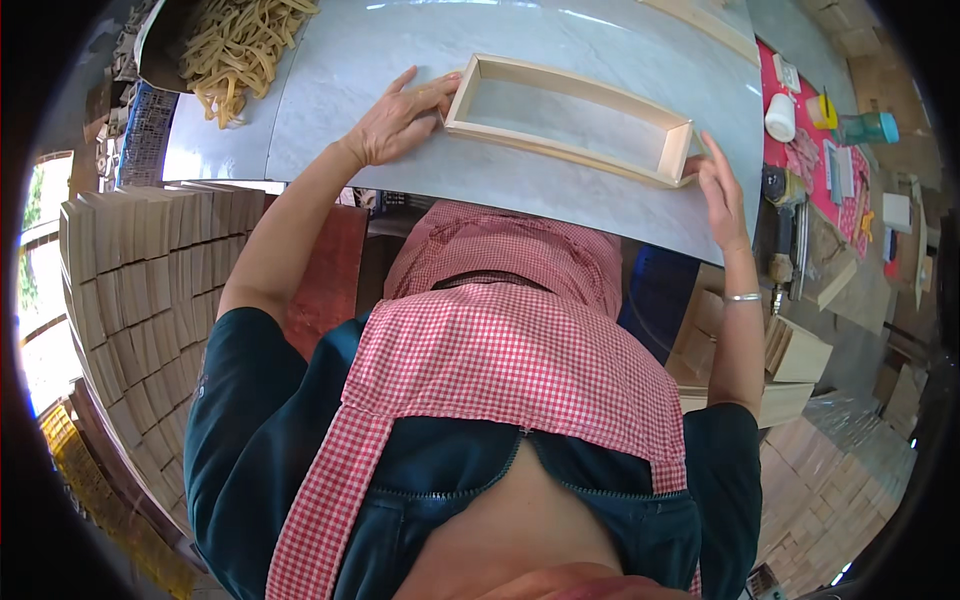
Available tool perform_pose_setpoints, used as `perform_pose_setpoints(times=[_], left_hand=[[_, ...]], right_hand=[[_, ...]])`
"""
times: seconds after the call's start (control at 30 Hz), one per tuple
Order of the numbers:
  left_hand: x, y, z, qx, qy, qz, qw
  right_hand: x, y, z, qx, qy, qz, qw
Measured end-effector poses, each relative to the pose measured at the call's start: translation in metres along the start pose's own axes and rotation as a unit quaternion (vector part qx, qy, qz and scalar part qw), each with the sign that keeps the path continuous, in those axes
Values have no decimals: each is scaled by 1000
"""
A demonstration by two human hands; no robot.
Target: Assembling wooden boxes by gluing components and securing them with a pneumatic nail gun.
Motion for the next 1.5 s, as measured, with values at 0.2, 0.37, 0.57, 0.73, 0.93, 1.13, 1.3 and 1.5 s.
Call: perform_pose_setpoints(times=[0.2, 0.37, 0.57, 0.73, 0.93, 1.13, 1.3, 1.5], left_hand=[[14, 2, 13, 100, -50, 32, 993], [24, 36, 46, -70, 102, -32, 992], [33, 32, 9, -578, 307, 32, 755], [39, 15, 24, -203, 365, 60, 907], [-3, 27, 10, -387, 329, 104, 855], [-10, 32, 26, -247, 168, -6, 954], [3, 17, 29, -228, 189, 26, 955], [4, 18, 22, -219, 188, 6, 958]], right_hand=[[17, -7, 6, -84, 22, 49, 995], [25, 31, -31, 47, -137, 42, 989], [46, 30, -38, 172, -252, 23, 952], [46, -4, 4, -119, -196, -122, 966], [29, 41, -35, 149, -236, -97, 955], [22, 37, -43, 126, -122, -205, 963], [39, 25, -42, 95, -120, -263, 953], [48, 15, -30, 97, -95, -242, 961]])
Point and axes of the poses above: each hand's wrist, its own x-axis towards the middle knuckle, its own y-axis out of the back of the hand, z = x × y, the point moved 1 cm from there along x, towards the middle knuckle, and after that the axes turned 12 degrees about -x, right-handed, at the moved point
